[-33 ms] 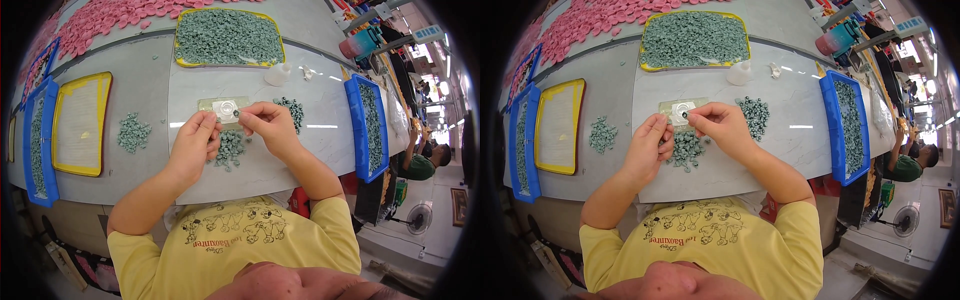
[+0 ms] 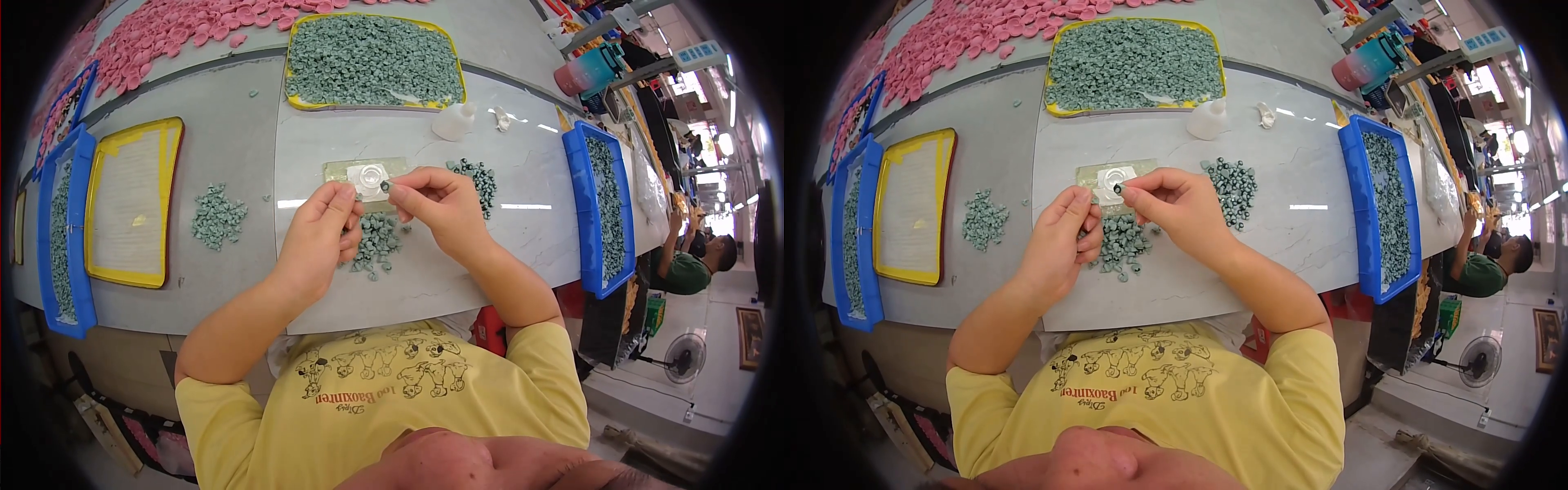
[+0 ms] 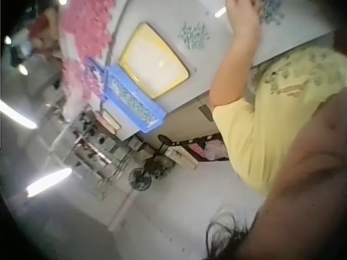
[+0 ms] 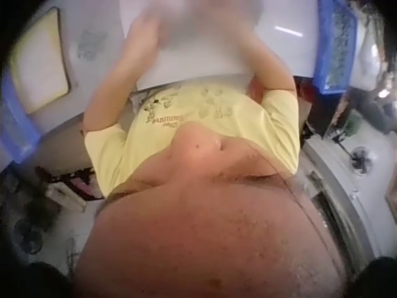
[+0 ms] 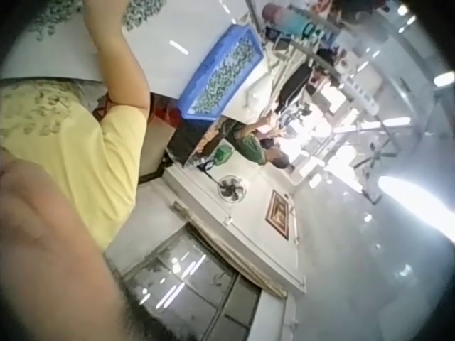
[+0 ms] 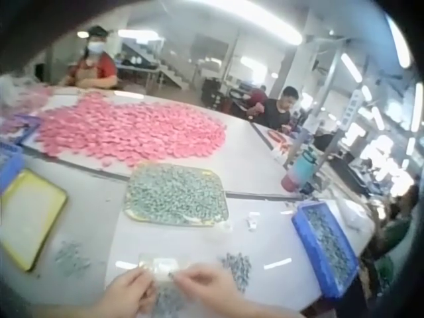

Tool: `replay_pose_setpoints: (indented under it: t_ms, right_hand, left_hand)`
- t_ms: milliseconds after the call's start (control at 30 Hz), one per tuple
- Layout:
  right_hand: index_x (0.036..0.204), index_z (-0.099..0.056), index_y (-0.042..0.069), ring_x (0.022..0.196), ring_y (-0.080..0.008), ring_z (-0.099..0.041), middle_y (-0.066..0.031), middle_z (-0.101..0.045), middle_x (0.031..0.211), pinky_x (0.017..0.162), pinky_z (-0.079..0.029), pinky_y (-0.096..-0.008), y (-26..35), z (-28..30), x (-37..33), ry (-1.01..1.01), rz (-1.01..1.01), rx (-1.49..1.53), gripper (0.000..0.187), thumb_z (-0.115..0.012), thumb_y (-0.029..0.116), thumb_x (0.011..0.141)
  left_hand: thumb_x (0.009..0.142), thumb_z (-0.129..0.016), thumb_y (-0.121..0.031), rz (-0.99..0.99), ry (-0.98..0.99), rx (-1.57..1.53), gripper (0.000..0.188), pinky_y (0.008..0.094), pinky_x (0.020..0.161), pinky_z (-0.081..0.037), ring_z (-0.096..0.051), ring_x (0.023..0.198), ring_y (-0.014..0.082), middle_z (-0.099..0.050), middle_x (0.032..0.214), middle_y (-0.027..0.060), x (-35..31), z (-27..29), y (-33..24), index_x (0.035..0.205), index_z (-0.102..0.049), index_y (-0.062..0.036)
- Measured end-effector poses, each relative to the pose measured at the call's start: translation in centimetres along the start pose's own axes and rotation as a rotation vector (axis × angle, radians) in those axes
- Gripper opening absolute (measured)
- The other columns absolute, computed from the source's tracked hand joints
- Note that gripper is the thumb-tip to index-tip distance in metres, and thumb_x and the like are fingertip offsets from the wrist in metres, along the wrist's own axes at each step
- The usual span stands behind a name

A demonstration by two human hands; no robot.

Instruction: Packaging small green plastic components into a plastic bag at a factory workbench.

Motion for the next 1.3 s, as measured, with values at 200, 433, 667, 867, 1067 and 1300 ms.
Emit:
replay_pose_setpoints:
  t_ms: [200, 433, 667, 867, 1067, 1300]
  right_hand:
    - [0.087, -0.066, 0.001, 0.061, -0.0139, -0.057, -0.0085, -0.062, 0.079, 0.051, -0.044, -0.0225, 0.5, -1.2, -0.6, -0.089, 0.842, -0.652, 0.020, -0.069, -0.005, 0.068]
    - [0.090, -0.065, 0.001, 0.062, -0.0170, -0.057, -0.0076, -0.062, 0.081, 0.051, -0.044, -0.0248, 0.6, -1.9, -0.8, -0.032, 1.126, -0.790, 0.029, -0.070, -0.007, 0.062]
    - [0.092, -0.063, -0.001, 0.066, -0.0190, -0.057, -0.0085, -0.062, 0.085, 0.052, -0.043, -0.0279, 0.7, -2.0, -0.6, 0.112, 1.147, -0.873, 0.032, -0.071, -0.005, 0.061]
    - [0.092, -0.063, -0.004, 0.065, -0.0191, -0.057, -0.0100, -0.062, 0.085, 0.051, -0.043, -0.0273, 0.7, -2.3, -0.4, 0.078, 1.280, -0.917, 0.035, -0.070, -0.003, 0.058]
    - [0.091, -0.062, -0.006, 0.064, -0.0196, -0.057, -0.0110, -0.061, 0.085, 0.052, -0.045, -0.0276, 0.0, -2.7, 0.2, 0.089, 1.329, -0.884, 0.033, -0.068, -0.005, 0.059]
    - [0.094, -0.062, -0.005, 0.068, -0.0219, -0.060, -0.0124, -0.062, 0.086, 0.055, -0.048, -0.0292, 0.3, -2.5, -0.2, 0.165, 1.142, -0.734, 0.030, -0.067, -0.007, 0.065]
  left_hand:
    - [0.094, -0.043, -0.030, 0.103, 0.073, -0.036, 0.032, 0.0215, 0.041, -0.021, -0.029, 0.048, 0.0064, -0.031, 0.060, -0.0036, 0.1, 0.1, 0.4, 0.071, -0.040, -0.0093]
    - [0.093, -0.042, -0.032, 0.166, 0.091, -0.053, 0.039, 0.0229, 0.041, -0.019, -0.026, 0.046, 0.0072, -0.026, 0.055, -0.0041, 0.0, 0.3, -0.1, 0.061, -0.033, -0.0126]
    - [0.093, -0.043, -0.032, 0.202, 0.081, -0.047, 0.039, 0.0230, 0.041, -0.018, -0.025, 0.045, 0.0075, -0.027, 0.055, -0.0040, -0.2, 0.2, -0.6, 0.061, -0.032, -0.0128]
    - [0.093, -0.044, -0.032, 0.224, 0.104, -0.069, 0.038, 0.0231, 0.041, -0.018, -0.025, 0.045, 0.0074, -0.028, 0.055, -0.0038, -0.2, 0.3, -0.5, 0.062, -0.033, -0.0126]
    - [0.093, -0.044, -0.031, 0.109, 0.061, -0.043, 0.037, 0.0220, 0.041, -0.019, -0.025, 0.045, 0.0060, -0.029, 0.054, -0.0041, -0.2, 0.5, -0.1, 0.064, -0.034, -0.0123]
    - [0.094, -0.044, -0.029, -0.188, 0.019, 0.238, 0.033, 0.0209, 0.044, -0.028, -0.031, 0.048, 0.0046, -0.036, 0.055, -0.0047, -0.7, 0.7, -0.6, 0.069, -0.044, -0.0065]
Point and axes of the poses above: each hand's wrist, its own x-axis towards the middle knuckle, its own z-axis out of the back of the hand, y = z × x, the point moved 2 cm from there along x, towards the middle knuckle
